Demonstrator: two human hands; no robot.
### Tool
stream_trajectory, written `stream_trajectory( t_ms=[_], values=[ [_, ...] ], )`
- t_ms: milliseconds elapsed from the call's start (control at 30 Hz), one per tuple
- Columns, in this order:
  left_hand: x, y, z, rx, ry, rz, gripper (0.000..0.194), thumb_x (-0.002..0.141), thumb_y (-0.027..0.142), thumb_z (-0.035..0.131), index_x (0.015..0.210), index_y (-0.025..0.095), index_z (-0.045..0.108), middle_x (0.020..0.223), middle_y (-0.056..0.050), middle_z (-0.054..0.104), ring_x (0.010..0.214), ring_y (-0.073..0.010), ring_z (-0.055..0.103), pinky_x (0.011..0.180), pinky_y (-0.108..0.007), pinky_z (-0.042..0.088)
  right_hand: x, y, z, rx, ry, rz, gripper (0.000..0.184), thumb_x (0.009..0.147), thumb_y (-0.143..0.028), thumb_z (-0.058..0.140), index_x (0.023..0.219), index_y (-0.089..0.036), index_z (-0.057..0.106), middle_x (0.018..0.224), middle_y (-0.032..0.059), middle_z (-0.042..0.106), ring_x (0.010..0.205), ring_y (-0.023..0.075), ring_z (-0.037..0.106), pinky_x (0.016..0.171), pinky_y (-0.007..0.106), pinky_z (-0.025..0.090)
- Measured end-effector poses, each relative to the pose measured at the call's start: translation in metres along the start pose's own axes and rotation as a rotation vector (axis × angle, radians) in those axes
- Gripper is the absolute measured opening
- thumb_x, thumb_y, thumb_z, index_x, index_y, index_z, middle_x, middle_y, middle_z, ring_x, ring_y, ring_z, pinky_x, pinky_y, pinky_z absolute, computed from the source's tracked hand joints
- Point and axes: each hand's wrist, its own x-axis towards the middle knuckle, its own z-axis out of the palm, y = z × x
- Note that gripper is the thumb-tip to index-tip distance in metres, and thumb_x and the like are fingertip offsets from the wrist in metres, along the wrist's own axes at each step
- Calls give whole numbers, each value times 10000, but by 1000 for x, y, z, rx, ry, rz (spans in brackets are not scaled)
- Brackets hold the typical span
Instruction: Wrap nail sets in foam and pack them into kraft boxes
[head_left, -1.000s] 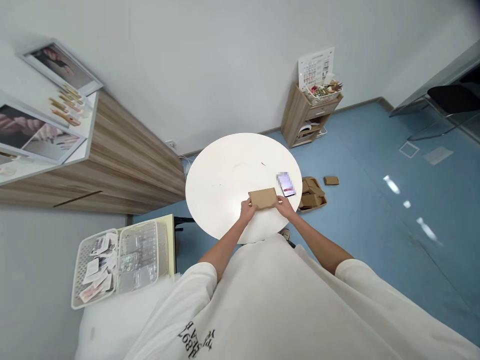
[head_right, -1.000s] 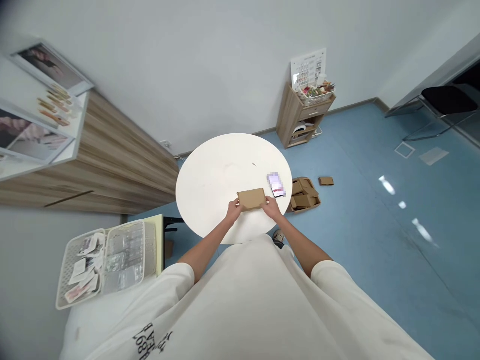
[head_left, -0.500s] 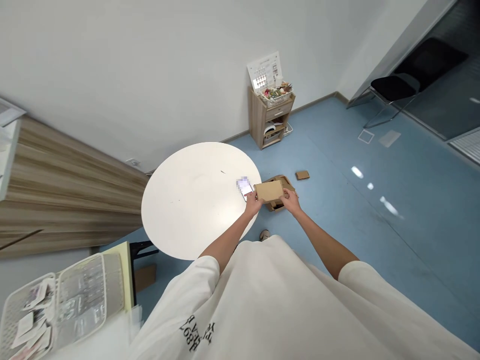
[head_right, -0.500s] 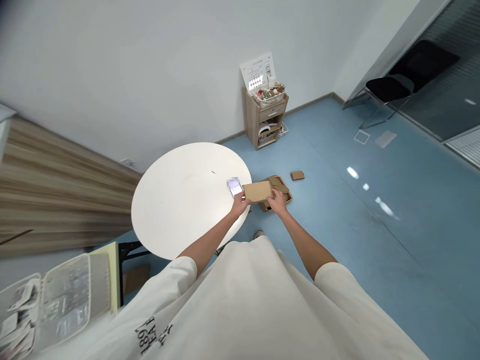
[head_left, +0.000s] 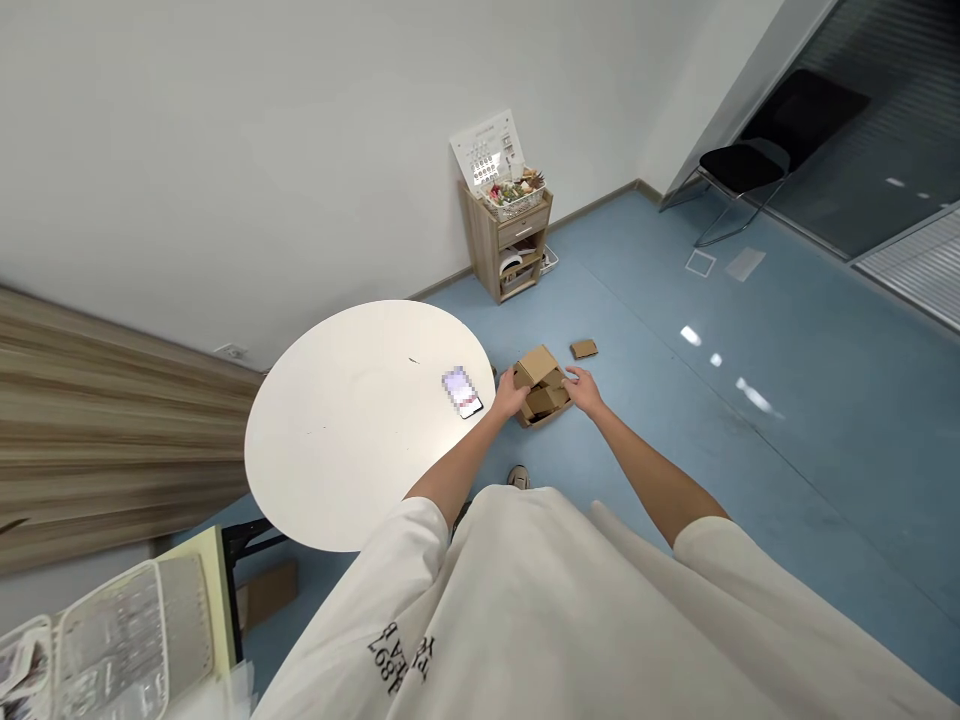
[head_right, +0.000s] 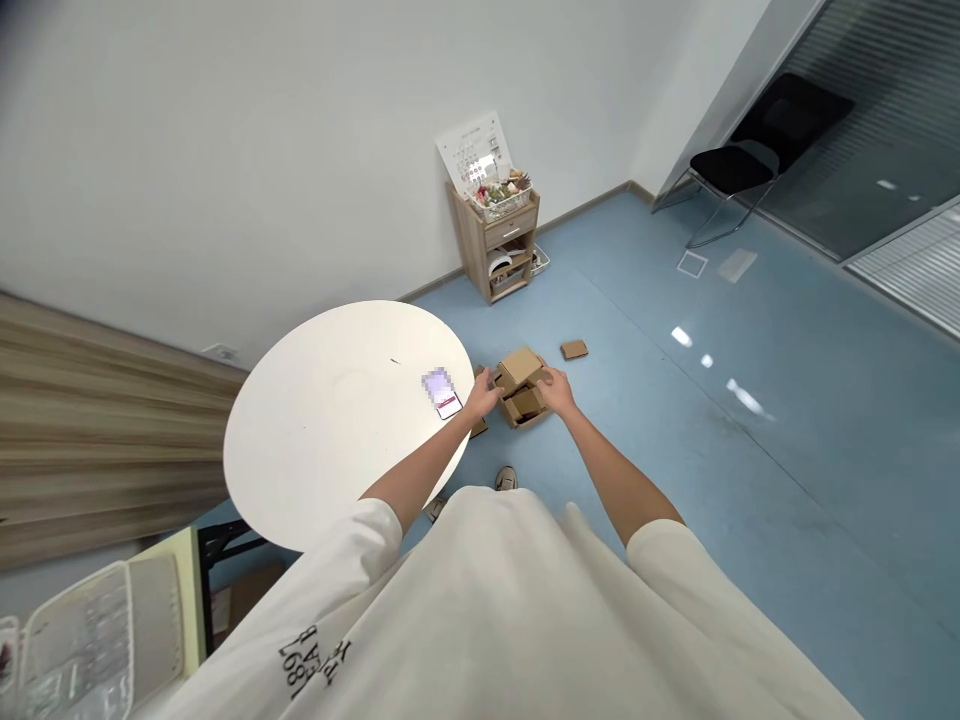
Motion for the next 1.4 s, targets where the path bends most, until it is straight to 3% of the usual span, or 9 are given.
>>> stream_trajectory(
  t_ms=[267,633,867,1167,1400],
  values=[
    [-22,-25,-13,45,-10,-144,772,811,318,663,1520,191,387,1564,-161,398,1418,-352,411,1111,-411,403,-20,28,23,-25,-151,80,411,835,-289,598,1231,-210,671,1355,106,628,1247,287,587,1044,425,496],
    [-43,-29,-29,19,36,-95,615,810,323,683,1398,214,537,1516,-143,460,1363,-324,476,1095,-428,414,-24,15,49,-44,-206,11,337,820,-278,613,1136,-206,708,1268,101,680,1198,269,621,1020,426,509],
    [-62,-46,-50,-14,90,-116,608,834,305,670,1414,223,511,1525,-139,454,1366,-317,477,1089,-432,420,-28,4,83,-60,-314,-67,349,822,-290,597,1148,-225,704,1260,85,686,1170,253,633,1015,430,504],
    [-118,-75,-113,-87,336,-173,571,887,271,620,1436,225,470,1543,-143,419,1331,-301,505,1040,-412,463,-52,-40,145,-104,-460,-165,370,835,-300,616,1183,-204,697,1268,113,679,1146,256,639,986,407,515],
    [-167,-108,-168,-154,408,-181,533,890,275,622,1407,250,494,1526,-126,431,1314,-273,521,1014,-390,484,-94,-77,205,-169,-494,-210,379,829,-310,603,1187,-230,700,1280,86,675,1163,254,622,988,408,506]
  ],
)
